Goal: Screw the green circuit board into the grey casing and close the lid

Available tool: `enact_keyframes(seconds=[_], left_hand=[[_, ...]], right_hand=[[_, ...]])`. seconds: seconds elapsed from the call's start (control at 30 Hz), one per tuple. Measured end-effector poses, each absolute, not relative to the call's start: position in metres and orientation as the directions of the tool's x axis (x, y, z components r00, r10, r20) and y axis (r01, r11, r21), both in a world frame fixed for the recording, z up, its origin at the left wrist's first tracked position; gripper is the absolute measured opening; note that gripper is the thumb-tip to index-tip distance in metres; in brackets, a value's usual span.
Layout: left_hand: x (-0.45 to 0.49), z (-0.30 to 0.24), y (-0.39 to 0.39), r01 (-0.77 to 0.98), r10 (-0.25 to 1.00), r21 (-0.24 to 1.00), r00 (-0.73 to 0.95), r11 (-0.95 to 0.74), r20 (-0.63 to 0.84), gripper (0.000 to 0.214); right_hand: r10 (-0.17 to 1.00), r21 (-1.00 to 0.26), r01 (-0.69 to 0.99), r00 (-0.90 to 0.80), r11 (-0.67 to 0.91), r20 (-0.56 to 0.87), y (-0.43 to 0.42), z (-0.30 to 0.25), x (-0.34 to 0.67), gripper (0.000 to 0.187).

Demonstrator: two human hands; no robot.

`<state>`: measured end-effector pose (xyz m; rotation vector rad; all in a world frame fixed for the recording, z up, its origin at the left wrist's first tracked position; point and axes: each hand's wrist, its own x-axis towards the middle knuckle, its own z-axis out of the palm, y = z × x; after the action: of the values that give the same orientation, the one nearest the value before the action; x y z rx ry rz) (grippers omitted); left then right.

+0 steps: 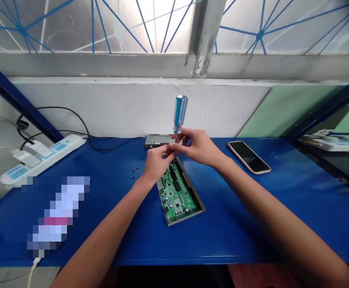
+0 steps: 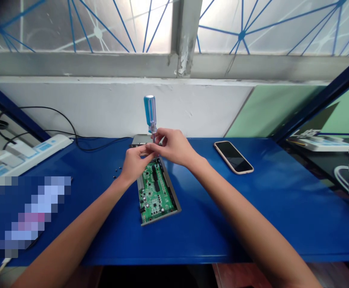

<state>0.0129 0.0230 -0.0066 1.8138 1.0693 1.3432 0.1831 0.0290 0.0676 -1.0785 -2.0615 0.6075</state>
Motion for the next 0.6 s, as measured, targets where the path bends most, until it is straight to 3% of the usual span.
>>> enact_keyframes(seconds=[0.37, 0.6], left_hand=[[0.01, -0.004, 0.023, 0.185, 0.854, 0.849, 0.283, -0.495, 0.436, 0.018], [0.009, -0.006, 0.024, 0.214, 0.848, 0.822, 0.194, -0.528, 0.494, 0.017]], right_hand=[[0.791, -0.653, 0.464, -0.474, 0.599, 0.388, 0.032, 0.073, 0.192, 0.018], [0.783, -0.609, 0.492, -0.386, 0.622, 0.488, 0.037, 0.064, 0.189, 0.023]])
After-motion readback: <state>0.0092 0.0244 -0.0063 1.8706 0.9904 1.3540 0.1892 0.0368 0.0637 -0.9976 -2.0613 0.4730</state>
